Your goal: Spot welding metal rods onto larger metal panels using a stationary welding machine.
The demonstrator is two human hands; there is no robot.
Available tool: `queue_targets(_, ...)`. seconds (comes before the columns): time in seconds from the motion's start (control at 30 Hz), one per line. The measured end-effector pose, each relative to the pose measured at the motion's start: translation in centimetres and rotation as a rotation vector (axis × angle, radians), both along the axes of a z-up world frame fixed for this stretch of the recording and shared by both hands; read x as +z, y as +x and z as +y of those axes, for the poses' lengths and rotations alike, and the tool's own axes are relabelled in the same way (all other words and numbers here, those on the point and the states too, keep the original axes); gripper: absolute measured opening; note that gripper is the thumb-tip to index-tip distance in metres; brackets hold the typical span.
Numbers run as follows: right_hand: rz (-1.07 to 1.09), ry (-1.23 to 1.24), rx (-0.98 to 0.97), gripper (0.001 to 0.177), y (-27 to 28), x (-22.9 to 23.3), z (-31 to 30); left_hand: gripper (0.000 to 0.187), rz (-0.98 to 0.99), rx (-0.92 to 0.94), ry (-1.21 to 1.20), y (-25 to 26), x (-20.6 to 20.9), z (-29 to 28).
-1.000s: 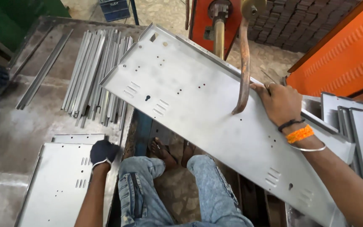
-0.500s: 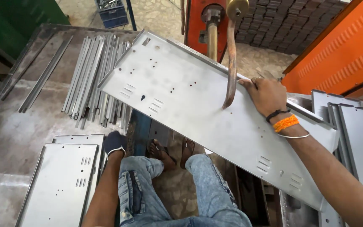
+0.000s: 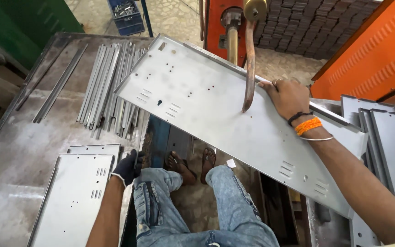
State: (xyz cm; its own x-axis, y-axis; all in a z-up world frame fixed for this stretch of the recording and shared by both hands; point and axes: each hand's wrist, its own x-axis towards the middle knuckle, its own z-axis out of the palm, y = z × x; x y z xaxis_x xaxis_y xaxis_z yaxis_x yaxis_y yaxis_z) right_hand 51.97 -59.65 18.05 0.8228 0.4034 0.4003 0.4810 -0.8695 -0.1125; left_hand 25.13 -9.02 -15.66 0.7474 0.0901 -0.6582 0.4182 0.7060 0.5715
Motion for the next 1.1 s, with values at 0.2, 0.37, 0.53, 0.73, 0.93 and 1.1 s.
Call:
queue_targets(0.2,0.069,0.011,0.004,0.06,-0.2,0.8,0.3,0.032,0.024,0.208,0.48,0.4,0.8,-3.0)
queue_targets(0.37,0.086,-0.036,0.053,0.06,1.2,0.9,0.9,0.02,-0.437,0.505,0.901,-4.2,5.3,-1.7)
queue_targets(0.53,-0.017,-0.008,0.206,0.053,1.9,1.4,1.3,0.023,-0.406,0.556,1.081,-10.8,15.6,2.9)
queue_targets(0.73,0.062,-0.046,0.228,0.056,2.9,2.5,1.8,0.008,-0.433,0.228,1.835,-12.7,27.2,4.5)
queue_targets(0.93,0.223,-0.035,0.231,0.056,4.2,4.1,2.6,0.011,-0.327,-0.111,2.241,-5.4,35.7,-0.2)
queue_targets(1.1,0.473,-0.166,0.151,0.059,6.6,4.3,3.6,0.015,-0.734,-0.281,2.45,3.1,40.0,-7.2)
